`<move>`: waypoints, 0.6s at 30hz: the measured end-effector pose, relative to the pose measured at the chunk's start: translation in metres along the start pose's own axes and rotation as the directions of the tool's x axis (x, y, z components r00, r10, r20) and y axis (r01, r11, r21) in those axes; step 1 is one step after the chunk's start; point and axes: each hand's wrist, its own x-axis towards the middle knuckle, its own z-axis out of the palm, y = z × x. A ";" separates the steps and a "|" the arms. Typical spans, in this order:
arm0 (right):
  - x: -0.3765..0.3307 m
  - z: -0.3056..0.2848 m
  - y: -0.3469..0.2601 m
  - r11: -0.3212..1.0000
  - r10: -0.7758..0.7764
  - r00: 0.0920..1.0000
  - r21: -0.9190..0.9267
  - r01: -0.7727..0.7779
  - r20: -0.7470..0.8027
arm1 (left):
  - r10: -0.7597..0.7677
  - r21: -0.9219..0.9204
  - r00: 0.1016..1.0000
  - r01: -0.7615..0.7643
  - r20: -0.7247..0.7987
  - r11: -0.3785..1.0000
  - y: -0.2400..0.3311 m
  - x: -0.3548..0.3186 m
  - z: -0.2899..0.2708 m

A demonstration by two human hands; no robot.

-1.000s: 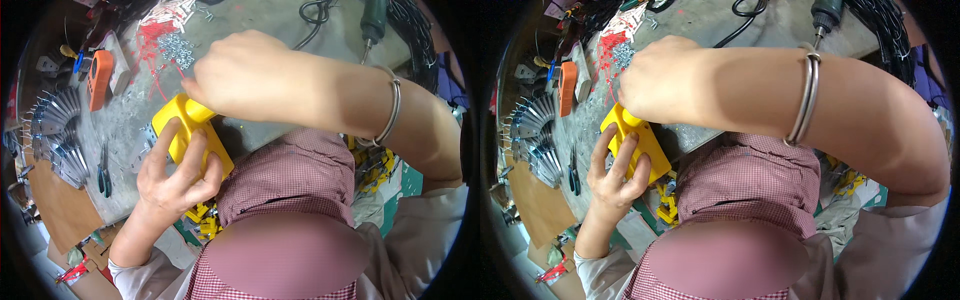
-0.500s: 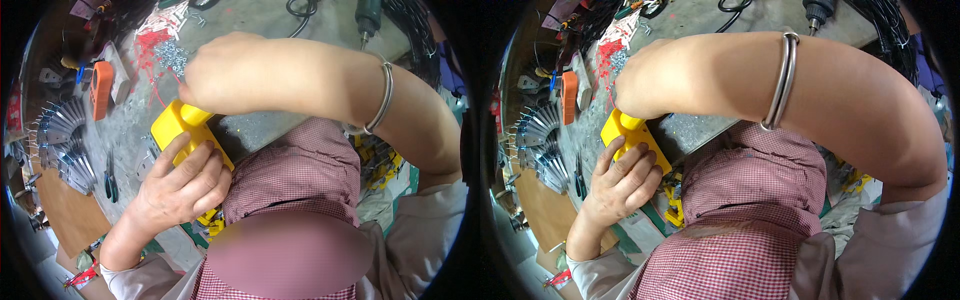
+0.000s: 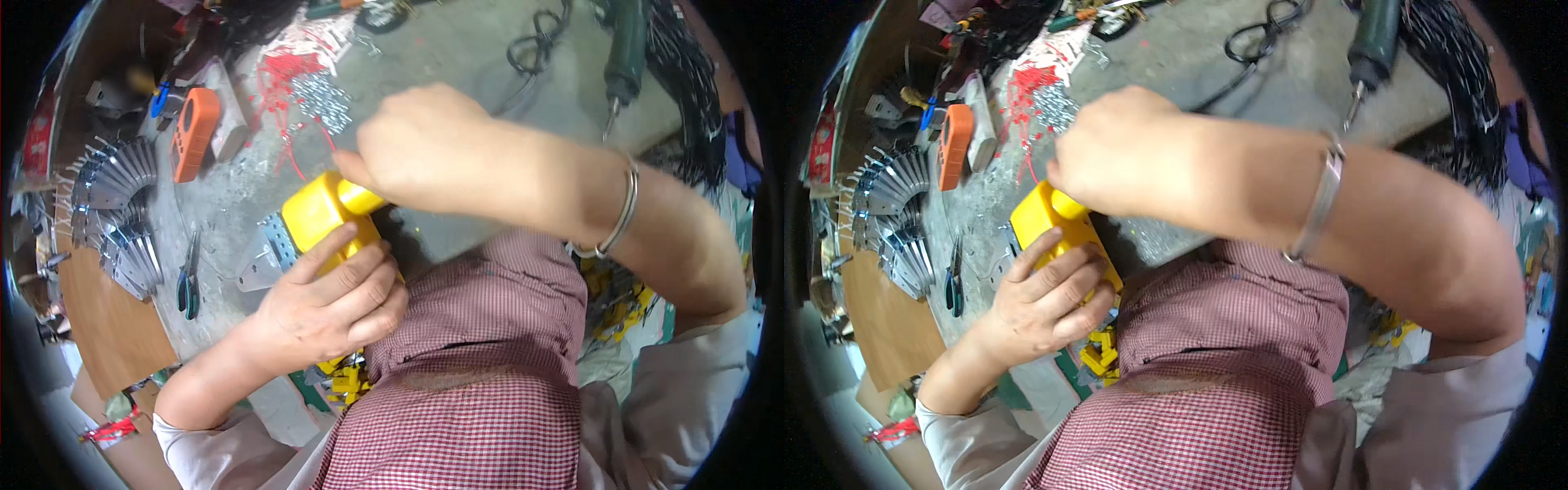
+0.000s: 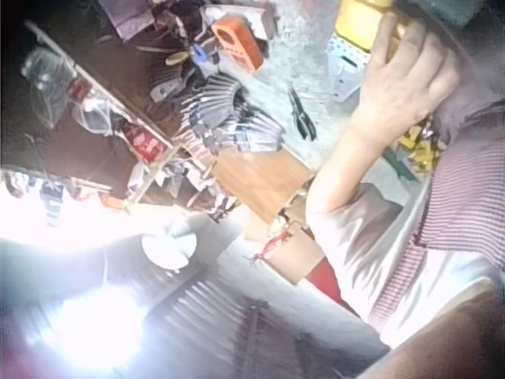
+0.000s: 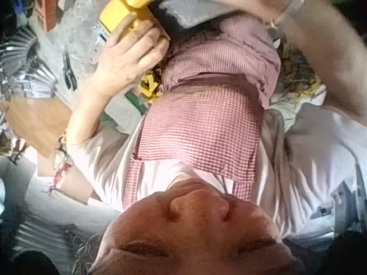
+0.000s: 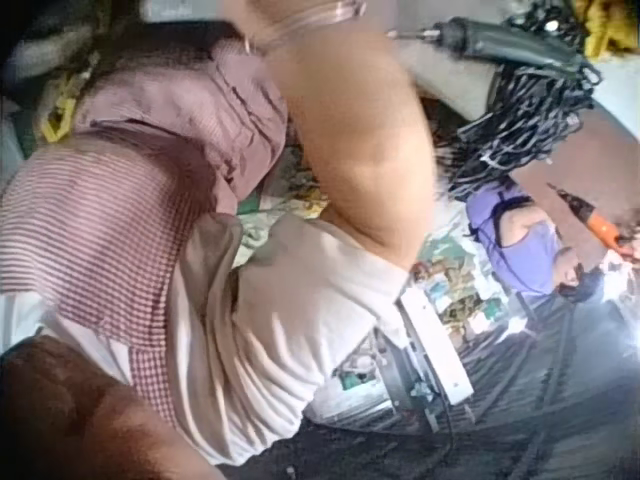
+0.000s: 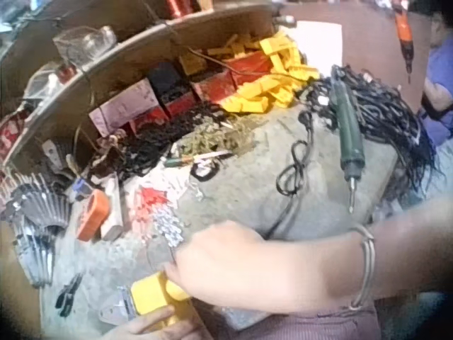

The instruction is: The person connects wires inside a plastic tool housing using a soldering iron, fits the metal blade assembly to the casing, and drives screws into the tool with a power screwdriver before sorting metal parts.

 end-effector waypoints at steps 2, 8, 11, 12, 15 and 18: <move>-0.001 -0.005 -0.006 0.994 0.098 0.993 0.040 -0.101 0.058 | -0.080 -0.142 0.997 0.079 0.003 0.987 0.001 -0.003 0.001; -0.007 0.011 -0.004 0.996 0.074 0.993 -0.054 -0.069 0.088 | -0.498 -0.049 0.863 0.496 -0.090 0.867 0.026 -0.016 0.024; -0.005 0.000 0.008 0.994 0.078 0.984 0.058 -0.088 0.162 | -0.510 -0.058 0.846 0.507 -0.157 0.860 0.021 -0.016 0.023; -0.001 -0.002 0.022 1.000 -0.006 0.998 0.002 0.006 0.060 | -0.494 -0.077 0.859 0.488 -0.132 0.870 0.018 -0.017 0.021; 0.029 -0.032 0.057 0.940 0.251 0.965 0.257 -0.224 -0.076 | -0.514 -0.137 0.852 0.500 -0.101 0.855 0.020 -0.017 0.018; 0.044 -0.018 0.077 0.944 0.282 0.947 0.223 -0.244 -0.156 | -0.490 -0.177 0.868 0.472 -0.078 0.864 0.018 -0.017 0.023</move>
